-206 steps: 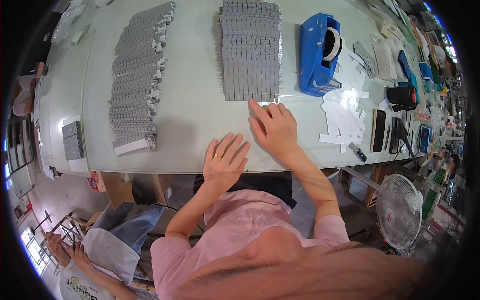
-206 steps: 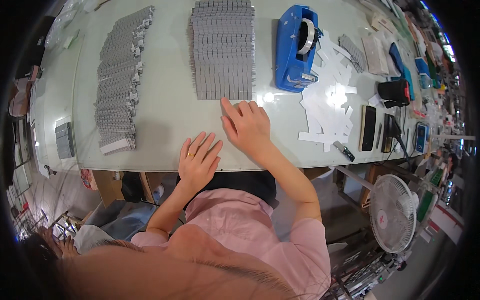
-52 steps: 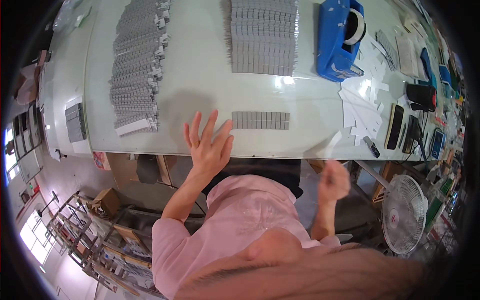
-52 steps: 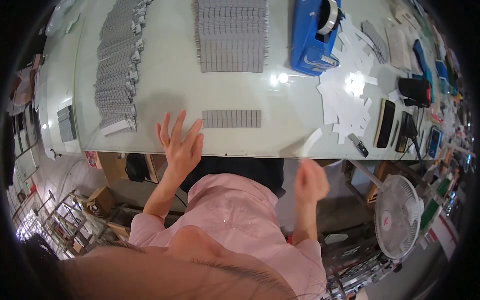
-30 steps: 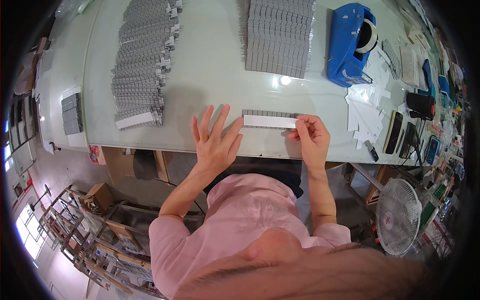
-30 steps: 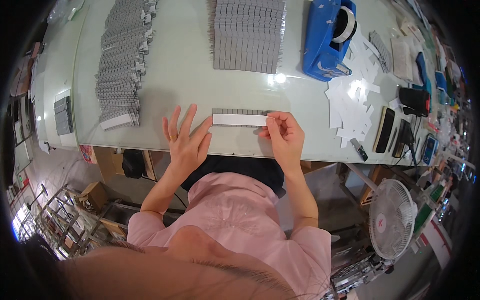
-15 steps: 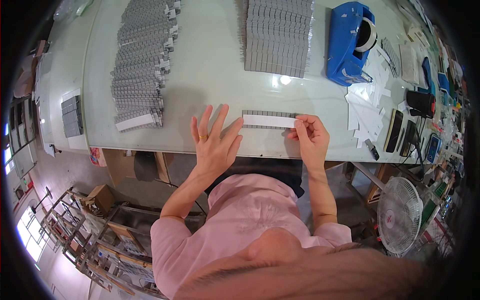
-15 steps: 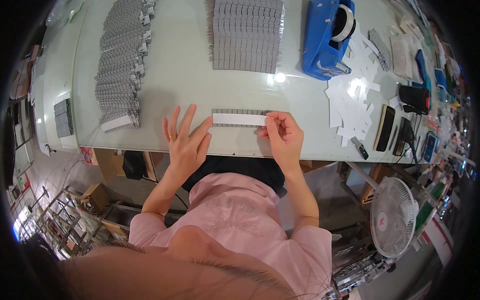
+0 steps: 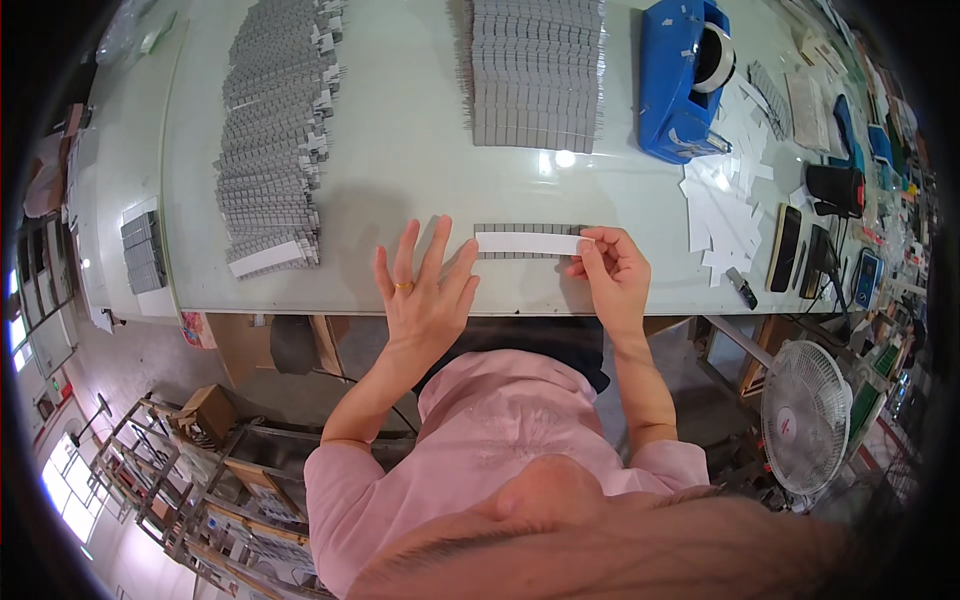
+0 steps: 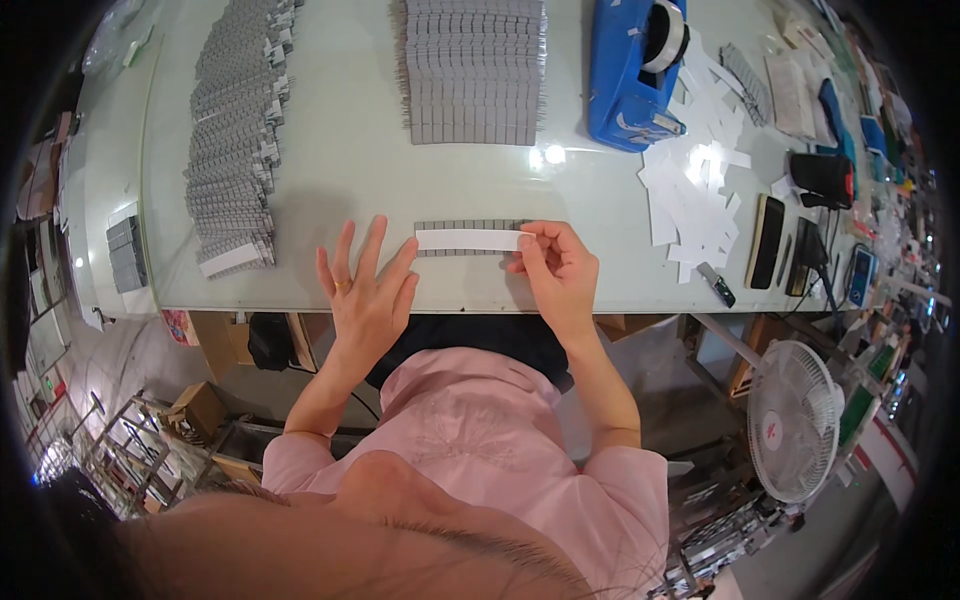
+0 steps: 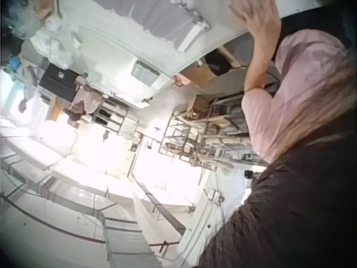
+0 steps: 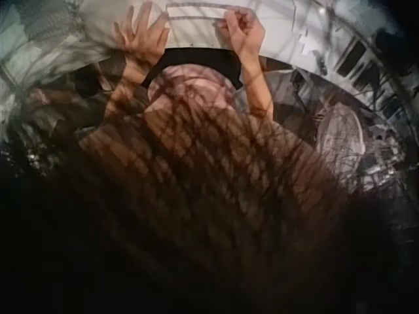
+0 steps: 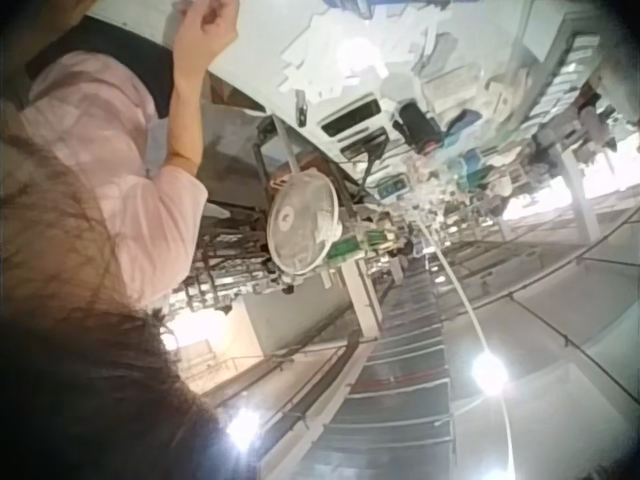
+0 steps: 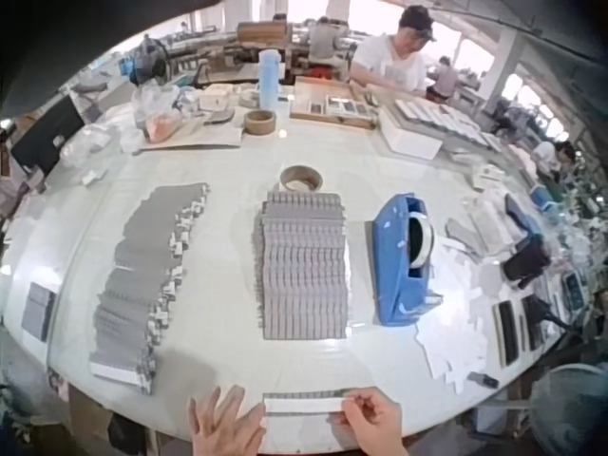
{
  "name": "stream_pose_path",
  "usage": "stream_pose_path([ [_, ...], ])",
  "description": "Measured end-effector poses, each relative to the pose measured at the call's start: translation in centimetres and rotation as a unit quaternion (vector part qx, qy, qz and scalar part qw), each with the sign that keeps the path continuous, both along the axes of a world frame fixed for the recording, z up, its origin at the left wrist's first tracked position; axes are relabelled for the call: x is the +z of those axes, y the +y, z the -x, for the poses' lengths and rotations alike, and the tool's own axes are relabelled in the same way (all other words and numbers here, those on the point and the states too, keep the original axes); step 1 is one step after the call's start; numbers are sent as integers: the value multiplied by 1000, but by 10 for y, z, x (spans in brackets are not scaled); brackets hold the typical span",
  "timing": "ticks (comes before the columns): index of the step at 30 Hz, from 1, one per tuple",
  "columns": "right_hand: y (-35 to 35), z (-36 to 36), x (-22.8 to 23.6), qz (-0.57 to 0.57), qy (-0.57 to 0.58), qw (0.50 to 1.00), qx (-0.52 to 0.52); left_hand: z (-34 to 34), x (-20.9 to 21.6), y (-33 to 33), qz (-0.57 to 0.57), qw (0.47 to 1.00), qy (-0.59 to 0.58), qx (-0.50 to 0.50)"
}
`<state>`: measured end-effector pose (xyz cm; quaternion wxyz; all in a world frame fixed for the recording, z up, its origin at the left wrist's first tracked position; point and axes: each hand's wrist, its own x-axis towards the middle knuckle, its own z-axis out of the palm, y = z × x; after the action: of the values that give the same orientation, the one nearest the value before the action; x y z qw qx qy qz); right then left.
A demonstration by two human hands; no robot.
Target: Assembling and taping small rectangular gray components onto a strip at a factory workbench.
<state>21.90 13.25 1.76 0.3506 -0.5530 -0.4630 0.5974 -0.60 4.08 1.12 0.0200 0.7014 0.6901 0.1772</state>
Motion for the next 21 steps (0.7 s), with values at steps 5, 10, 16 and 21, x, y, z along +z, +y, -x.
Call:
stream_pose_path([
  [5, 0, -3, -1, -11, -23, 1000, 8, -2, 7, -1, 21, 999, 37, -12],
  [10, 1, -6, -1, -15, -30, 999, 7, -2, 3, -2, 28, 998, 56, 0],
  [16, 1, -11, -2, -12, -27, 1000, -7, -3, 1, -1, 27, 999, 38, -1],
  [21, 3, -11, 1, -6, -41, 999, -12, -2, 2, -3, 30, 999, 40, 0],
])
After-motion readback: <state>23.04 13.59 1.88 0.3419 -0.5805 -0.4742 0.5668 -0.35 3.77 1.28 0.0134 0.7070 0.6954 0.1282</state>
